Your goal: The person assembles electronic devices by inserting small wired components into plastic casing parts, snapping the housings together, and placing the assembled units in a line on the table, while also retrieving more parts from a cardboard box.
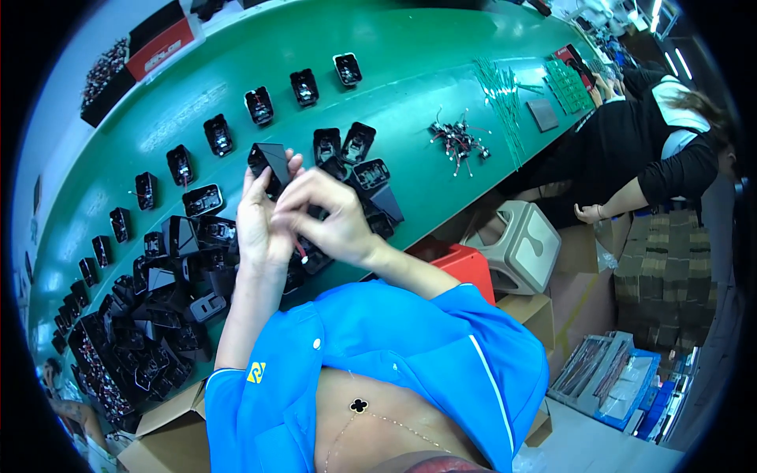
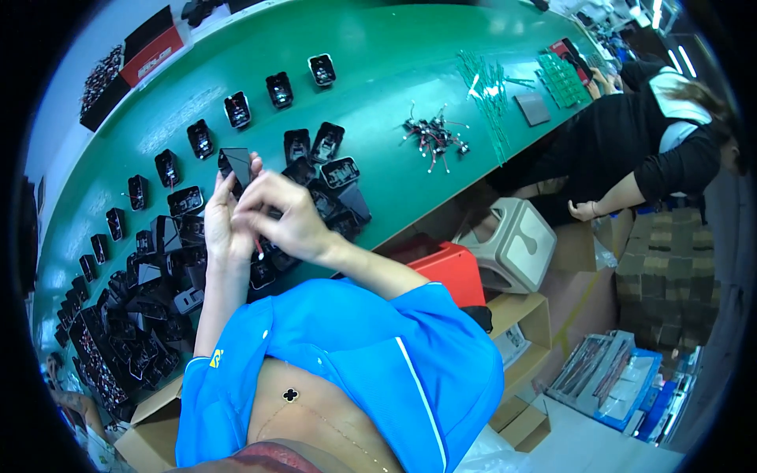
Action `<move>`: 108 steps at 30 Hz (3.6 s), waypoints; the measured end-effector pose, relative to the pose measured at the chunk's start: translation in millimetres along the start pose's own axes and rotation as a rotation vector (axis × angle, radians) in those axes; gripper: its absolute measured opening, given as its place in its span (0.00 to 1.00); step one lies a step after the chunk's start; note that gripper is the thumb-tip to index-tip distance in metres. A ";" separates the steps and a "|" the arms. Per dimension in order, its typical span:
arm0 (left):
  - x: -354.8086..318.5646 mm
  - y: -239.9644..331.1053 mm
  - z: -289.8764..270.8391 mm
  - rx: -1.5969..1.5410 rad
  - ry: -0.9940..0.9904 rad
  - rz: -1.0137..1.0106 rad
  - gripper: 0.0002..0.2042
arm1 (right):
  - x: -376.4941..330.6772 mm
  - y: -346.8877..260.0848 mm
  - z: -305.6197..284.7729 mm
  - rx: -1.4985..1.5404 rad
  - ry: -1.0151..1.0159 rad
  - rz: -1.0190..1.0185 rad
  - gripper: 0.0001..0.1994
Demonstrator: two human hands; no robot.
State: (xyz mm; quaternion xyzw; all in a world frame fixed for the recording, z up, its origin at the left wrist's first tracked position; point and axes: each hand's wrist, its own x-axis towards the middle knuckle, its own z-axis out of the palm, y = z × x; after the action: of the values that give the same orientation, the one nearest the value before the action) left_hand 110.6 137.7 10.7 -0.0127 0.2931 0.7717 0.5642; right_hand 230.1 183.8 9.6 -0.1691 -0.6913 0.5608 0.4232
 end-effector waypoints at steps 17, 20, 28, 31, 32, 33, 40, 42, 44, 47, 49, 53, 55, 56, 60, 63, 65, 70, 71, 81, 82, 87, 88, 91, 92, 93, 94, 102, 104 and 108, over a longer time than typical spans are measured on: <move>-8.5 4.1 15.0 0.050 -0.209 0.211 0.21 | 2.1 -4.2 -1.0 -0.435 -0.133 -0.255 0.09; -9.1 4.7 17.6 0.092 -0.221 0.232 0.21 | 4.6 -6.2 -6.8 -0.385 -0.030 -0.289 0.10; -16.7 9.6 15.0 0.059 -0.358 0.128 0.21 | 33.3 -14.4 -19.2 -0.438 0.030 -0.274 0.05; -17.1 12.8 10.2 0.105 -0.383 0.111 0.22 | 33.3 -14.0 -21.1 -0.510 -0.007 -0.245 0.05; -16.5 14.6 7.5 0.150 -0.386 0.103 0.23 | 32.7 -13.0 -21.9 -0.519 -0.009 -0.234 0.05; -16.2 16.0 5.2 0.194 -0.389 0.094 0.24 | 32.0 -12.0 -22.6 -0.529 -0.013 -0.222 0.05; -19.6 11.1 14.3 0.643 -0.272 0.338 0.28 | 32.1 -1.6 -29.6 -0.730 0.077 -0.331 0.08; -22.0 12.5 17.1 0.720 -0.333 0.366 0.27 | 31.5 3.8 -35.4 -0.678 0.107 -0.373 0.09; -24.4 13.1 18.5 0.795 -0.395 0.395 0.26 | 30.4 9.4 -40.1 -0.626 0.136 -0.417 0.09; -26.8 15.2 19.5 0.803 -0.405 0.418 0.24 | 28.0 19.7 -33.6 -0.509 0.197 -0.447 0.08; -28.9 15.9 19.6 0.817 -0.416 0.441 0.23 | 27.3 22.4 -30.5 -0.386 0.261 -0.477 0.08; -26.2 19.4 19.5 0.752 -0.342 0.326 0.24 | 29.7 16.0 -34.1 -0.491 0.137 -0.403 0.09; -23.8 18.7 19.2 0.734 -0.332 0.284 0.24 | 31.1 11.7 -36.4 -0.534 0.109 -0.381 0.09; -22.2 16.7 17.8 0.718 -0.295 0.274 0.24 | 32.0 9.3 -35.0 -0.550 0.072 -0.370 0.10; -12.7 12.9 14.2 0.674 -0.193 0.243 0.25 | 40.1 9.3 -38.9 -0.685 -0.058 -0.380 0.13; -6.7 16.0 13.1 0.986 -0.226 0.413 0.24 | 75.4 23.6 -72.9 -0.917 -0.057 -0.489 0.14; -2.3 29.0 12.1 1.344 -0.246 0.555 0.24 | 111.1 36.9 -115.5 -1.197 -0.031 -0.497 0.13; 4.2 65.8 -1.1 1.903 -0.324 0.603 0.21 | 177.1 79.5 -218.2 -1.574 -0.170 -0.270 0.11; 4.7 68.6 -2.8 1.992 -0.336 0.563 0.21 | 184.6 83.4 -223.8 -1.613 -0.244 -0.189 0.10; 27.8 62.0 -18.9 2.425 -0.444 0.409 0.17 | 210.9 100.5 -228.7 -1.721 -0.553 0.154 0.10; 31.1 60.6 -18.5 2.434 -0.453 0.365 0.17 | 211.1 103.1 -228.7 -1.728 -0.556 0.127 0.09; 44.9 51.0 -19.2 2.457 -0.496 0.232 0.15 | 208.9 110.2 -230.2 -1.716 -0.547 0.068 0.09; 46.8 48.9 -19.8 2.460 -0.506 0.208 0.14 | 208.1 111.0 -230.3 -1.704 -0.541 0.064 0.09; 49.0 44.5 -15.3 2.459 -0.503 0.164 0.13 | 207.4 107.6 -228.3 -1.693 -0.546 0.079 0.10; 48.8 43.0 -12.7 2.454 -0.489 0.140 0.13 | 207.0 105.4 -227.5 -1.694 -0.559 0.098 0.11; 48.2 41.8 -10.4 2.448 -0.476 0.116 0.12 | 206.1 103.2 -226.9 -1.695 -0.573 0.119 0.13; 47.4 41.1 -8.6 2.441 -0.464 0.091 0.12 | 204.6 101.1 -226.4 -1.695 -0.587 0.140 0.14; 40.6 58.2 6.9 1.728 -0.517 0.591 0.19 | 163.7 58.9 -264.2 -1.535 -0.176 -0.172 0.21; 18.5 62.2 23.5 1.142 -0.157 0.204 0.16 | 135.0 41.8 -281.5 -1.413 -0.238 0.095 0.21; 2.8 55.6 2.4 0.649 -0.165 0.067 0.18 | 77.7 32.9 -292.5 -1.533 -0.309 0.267 0.19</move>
State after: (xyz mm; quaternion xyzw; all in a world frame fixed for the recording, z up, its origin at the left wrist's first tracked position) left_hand 61.5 130.6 36.1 0.2398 0.4769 0.6548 0.5351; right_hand 403.3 434.1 13.8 -0.4151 -0.9096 -0.0085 0.0174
